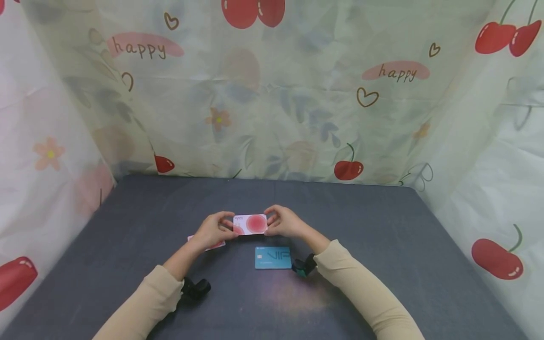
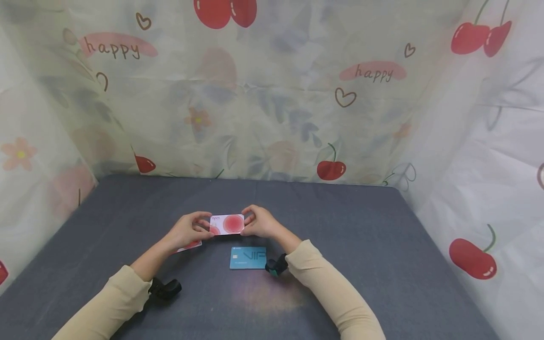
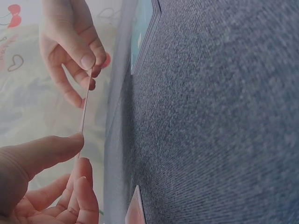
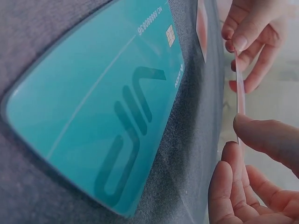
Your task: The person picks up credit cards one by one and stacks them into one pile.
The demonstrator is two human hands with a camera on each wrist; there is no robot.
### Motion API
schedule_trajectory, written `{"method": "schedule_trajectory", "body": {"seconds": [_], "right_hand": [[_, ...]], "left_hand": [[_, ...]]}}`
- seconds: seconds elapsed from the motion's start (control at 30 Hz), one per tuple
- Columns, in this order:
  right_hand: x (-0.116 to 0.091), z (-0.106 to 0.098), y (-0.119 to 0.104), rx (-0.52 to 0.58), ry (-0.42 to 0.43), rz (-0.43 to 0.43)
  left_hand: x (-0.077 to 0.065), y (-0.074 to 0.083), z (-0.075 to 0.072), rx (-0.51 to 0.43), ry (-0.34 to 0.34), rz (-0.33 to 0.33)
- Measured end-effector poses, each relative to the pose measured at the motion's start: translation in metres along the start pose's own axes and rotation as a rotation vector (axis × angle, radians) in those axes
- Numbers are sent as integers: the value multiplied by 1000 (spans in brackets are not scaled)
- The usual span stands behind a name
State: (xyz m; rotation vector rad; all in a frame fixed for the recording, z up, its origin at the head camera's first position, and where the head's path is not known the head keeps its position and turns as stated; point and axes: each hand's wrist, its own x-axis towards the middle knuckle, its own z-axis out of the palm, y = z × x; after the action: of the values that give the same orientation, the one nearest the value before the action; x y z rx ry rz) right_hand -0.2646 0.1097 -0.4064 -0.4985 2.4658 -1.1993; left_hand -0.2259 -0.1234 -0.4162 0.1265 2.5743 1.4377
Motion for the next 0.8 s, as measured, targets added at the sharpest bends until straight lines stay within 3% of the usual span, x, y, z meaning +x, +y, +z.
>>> {"method": "schedule_trajectory", "body": {"seconds": [0.3,0.8], "right_hand": [[-7,-3,3,15,-12,-29],[-15,-7,9,27,-12,-26]], "left_hand": [[-3,4,4,-60,-12,26],[-6,4,9,-41,-35,92]]}}
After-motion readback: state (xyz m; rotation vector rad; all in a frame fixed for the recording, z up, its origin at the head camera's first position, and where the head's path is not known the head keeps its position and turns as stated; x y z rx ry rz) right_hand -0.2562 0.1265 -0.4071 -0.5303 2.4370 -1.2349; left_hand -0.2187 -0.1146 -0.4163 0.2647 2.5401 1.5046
